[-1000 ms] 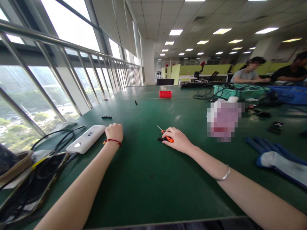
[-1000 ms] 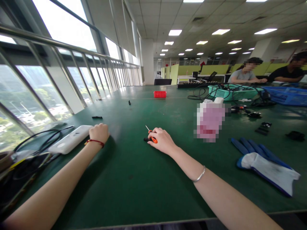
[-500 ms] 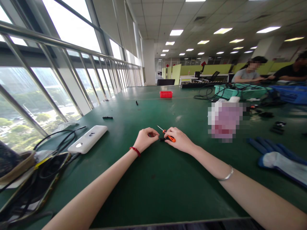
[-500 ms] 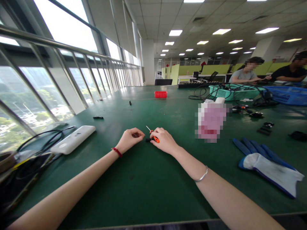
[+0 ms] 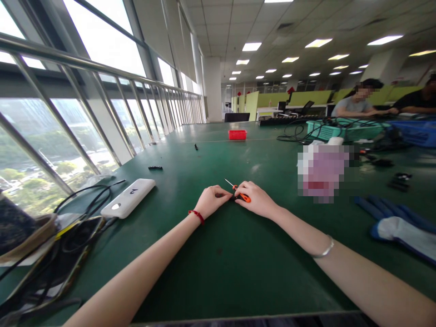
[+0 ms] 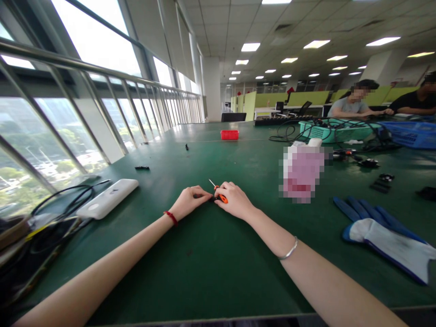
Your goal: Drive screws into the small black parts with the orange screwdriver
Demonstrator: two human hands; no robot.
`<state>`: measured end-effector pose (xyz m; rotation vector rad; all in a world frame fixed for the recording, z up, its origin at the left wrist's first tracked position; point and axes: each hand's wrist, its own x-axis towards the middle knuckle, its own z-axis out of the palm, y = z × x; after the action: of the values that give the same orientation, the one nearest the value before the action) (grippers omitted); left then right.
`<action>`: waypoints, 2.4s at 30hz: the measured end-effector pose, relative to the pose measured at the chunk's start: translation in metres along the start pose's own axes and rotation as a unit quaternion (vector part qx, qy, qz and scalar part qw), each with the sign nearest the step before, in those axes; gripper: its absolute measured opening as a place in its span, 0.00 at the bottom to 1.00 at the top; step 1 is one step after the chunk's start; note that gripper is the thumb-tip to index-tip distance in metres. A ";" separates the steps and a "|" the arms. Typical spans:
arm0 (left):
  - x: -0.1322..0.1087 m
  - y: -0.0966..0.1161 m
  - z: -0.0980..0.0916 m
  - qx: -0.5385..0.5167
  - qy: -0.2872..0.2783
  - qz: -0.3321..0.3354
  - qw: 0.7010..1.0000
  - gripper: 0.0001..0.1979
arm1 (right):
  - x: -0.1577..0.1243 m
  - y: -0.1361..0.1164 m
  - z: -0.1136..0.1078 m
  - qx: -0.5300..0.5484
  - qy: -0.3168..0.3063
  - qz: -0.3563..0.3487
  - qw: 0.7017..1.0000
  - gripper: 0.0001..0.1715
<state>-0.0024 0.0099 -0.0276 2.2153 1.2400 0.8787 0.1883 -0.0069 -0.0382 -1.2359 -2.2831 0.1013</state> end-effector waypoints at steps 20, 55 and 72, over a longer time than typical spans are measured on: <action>-0.004 0.001 -0.006 0.164 -0.008 0.135 0.977 0.12 | 0.000 -0.001 -0.003 0.002 -0.009 -0.002 1.000 0.04; 0.001 -0.007 -0.005 -0.040 0.014 0.053 0.998 0.06 | 0.001 -0.004 -0.005 -0.010 -0.023 0.007 1.000 0.04; 0.000 -0.006 -0.007 0.109 -0.023 0.183 0.977 0.08 | 0.000 -0.002 -0.004 -0.021 -0.022 -0.004 1.000 0.05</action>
<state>-0.0107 0.0140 -0.0269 2.6813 0.9601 0.8487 0.1889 -0.0085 -0.0347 -1.2577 -2.3385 0.0792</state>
